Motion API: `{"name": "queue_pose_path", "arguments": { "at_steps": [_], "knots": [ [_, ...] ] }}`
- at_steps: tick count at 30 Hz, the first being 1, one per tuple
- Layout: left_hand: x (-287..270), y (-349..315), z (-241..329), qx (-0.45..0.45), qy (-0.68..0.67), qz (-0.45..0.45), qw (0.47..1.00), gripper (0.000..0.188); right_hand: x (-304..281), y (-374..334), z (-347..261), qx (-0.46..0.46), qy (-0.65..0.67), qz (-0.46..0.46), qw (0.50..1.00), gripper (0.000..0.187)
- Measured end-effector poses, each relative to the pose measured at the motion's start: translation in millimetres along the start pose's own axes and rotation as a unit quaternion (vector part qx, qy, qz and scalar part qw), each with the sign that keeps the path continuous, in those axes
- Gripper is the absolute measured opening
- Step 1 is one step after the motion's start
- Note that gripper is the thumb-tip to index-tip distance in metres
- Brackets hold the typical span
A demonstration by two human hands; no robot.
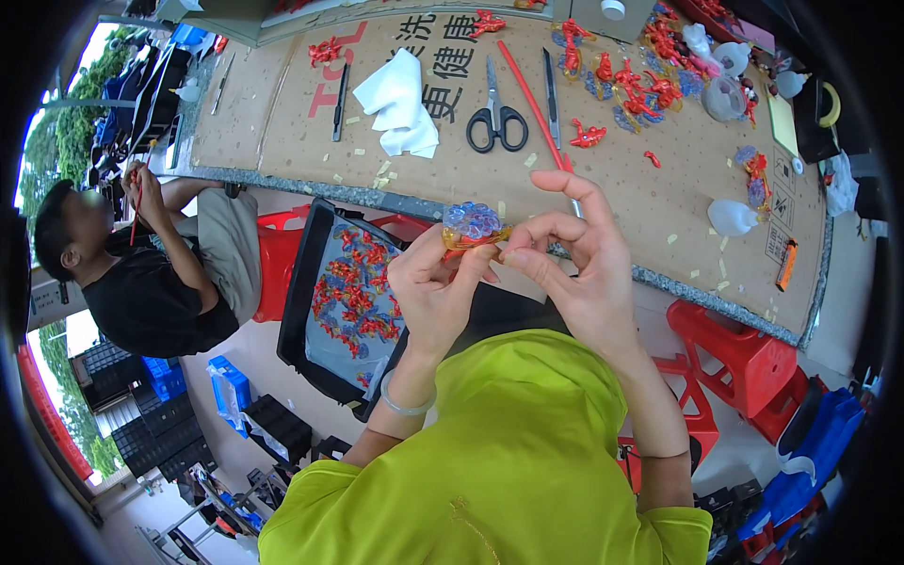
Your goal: The person assembles small red plastic figures by gluing plastic components together with adhesive from a bottle, applying the adhesive with a paint brush.
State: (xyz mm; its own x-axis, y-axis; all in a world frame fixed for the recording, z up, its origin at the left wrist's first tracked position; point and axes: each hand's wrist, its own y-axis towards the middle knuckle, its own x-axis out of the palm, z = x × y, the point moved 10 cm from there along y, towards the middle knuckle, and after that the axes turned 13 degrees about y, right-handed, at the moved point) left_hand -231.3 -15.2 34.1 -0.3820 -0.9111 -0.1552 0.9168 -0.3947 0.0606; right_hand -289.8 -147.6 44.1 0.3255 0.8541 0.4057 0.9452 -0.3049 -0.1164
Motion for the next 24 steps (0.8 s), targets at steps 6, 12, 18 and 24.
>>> {"name": "queue_pose_path", "arguments": {
  "at_steps": [6,12,18,24],
  "knots": [
    [0.7,-2.1,16.6,0.097,0.167,0.005,0.981,0.011,-7.1,6.0,-15.6,-0.106,-0.176,0.022,0.978,0.048],
    [2.6,-3.6,25.9,0.098,0.269,0.015,0.958,0.013,-11.1,5.2,-15.3,-0.107,-0.197,0.061,0.973,0.037],
    [2.1,-5.5,21.9,0.113,0.262,0.058,0.957,0.020,-2.8,-0.3,-24.2,-0.146,-0.260,0.081,0.951,0.033],
    [4.0,-3.5,27.8,0.127,0.324,0.065,0.935,0.017,10.2,-10.1,-32.2,-0.225,-0.361,0.096,0.900,0.038]
  ]
}}
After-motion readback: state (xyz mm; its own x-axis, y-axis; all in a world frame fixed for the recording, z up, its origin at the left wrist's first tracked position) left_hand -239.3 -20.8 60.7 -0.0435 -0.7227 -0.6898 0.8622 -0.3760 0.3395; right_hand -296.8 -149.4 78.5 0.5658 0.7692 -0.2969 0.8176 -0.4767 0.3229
